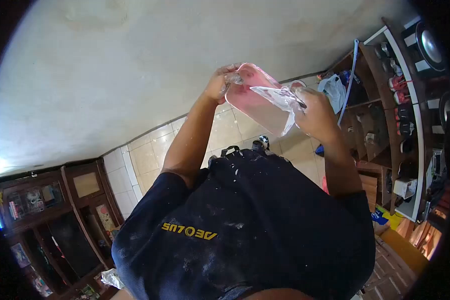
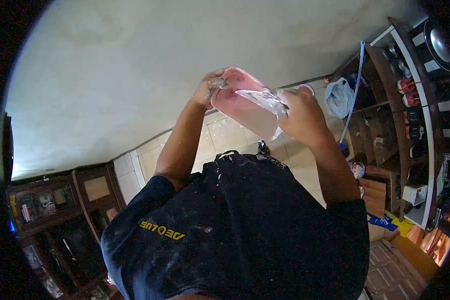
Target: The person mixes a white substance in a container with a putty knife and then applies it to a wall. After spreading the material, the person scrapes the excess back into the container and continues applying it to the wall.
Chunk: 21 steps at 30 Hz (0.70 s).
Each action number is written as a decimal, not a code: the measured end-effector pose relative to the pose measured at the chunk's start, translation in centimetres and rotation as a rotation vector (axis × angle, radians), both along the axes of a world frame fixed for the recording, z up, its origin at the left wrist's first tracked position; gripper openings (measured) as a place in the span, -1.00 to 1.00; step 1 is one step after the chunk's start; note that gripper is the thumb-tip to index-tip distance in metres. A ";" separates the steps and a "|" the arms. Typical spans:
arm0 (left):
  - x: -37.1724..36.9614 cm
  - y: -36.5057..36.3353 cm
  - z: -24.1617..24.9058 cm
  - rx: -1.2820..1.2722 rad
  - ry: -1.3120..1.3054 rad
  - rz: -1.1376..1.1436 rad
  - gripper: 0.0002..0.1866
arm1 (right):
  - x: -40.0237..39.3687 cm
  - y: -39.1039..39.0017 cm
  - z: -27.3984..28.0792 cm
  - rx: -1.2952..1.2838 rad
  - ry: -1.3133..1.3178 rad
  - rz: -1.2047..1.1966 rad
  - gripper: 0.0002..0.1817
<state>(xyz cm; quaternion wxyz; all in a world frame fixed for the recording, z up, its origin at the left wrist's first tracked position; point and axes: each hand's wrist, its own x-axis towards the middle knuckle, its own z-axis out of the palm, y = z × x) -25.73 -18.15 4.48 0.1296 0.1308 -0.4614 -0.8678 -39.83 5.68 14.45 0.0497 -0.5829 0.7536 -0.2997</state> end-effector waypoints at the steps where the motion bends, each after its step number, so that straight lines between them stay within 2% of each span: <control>1: 0.1 0.2 -0.2 -0.051 -0.006 0.039 -0.58 | -0.3 0.5 -0.6 0.000 0.003 0.004 -0.81; 4: 0.9 1.0 -0.7 0.066 -0.005 0.079 -0.59 | 0.0 1.7 -1.1 -0.007 -0.359 -0.142 -0.76; 5: 1.1 1.3 -0.9 0.068 -0.004 0.082 -0.59 | 0.0 1.5 -2.2 -0.005 -0.357 -0.140 -0.76; 7: 1.6 2.2 -1.2 0.052 -0.066 0.156 -0.60 | 0.2 1.3 -5.5 -0.291 -0.124 -0.111 -0.78; 11: 2.1 3.7 -2.0 0.025 -0.148 0.253 -0.60 | 1.6 1.4 -7.5 -0.066 -0.144 -0.117 -0.79; 13: 2.2 4.6 -2.2 0.033 -0.106 0.275 -0.60 | 2.1 1.4 -7.5 0.035 -0.120 -0.119 -0.78; 17: 2.8 5.4 -3.7 0.005 -0.165 0.384 -0.62 | 1.6 1.8 -9.9 -0.074 -0.259 -0.076 -0.79; 19: 3.3 5.8 -3.7 0.019 -0.179 0.409 -0.62 | 1.3 2.4 -9.3 -0.041 -0.387 -0.184 -0.79; 20: 3.6 6.0 -3.6 0.036 -0.171 0.415 -0.61 | 0.8 2.5 -11.1 -0.175 -0.466 -0.164 -0.80; 21: 3.8 6.1 -3.5 0.052 -0.162 0.421 -0.60 | 1.0 2.6 -10.7 -0.175 -0.465 -0.160 -0.80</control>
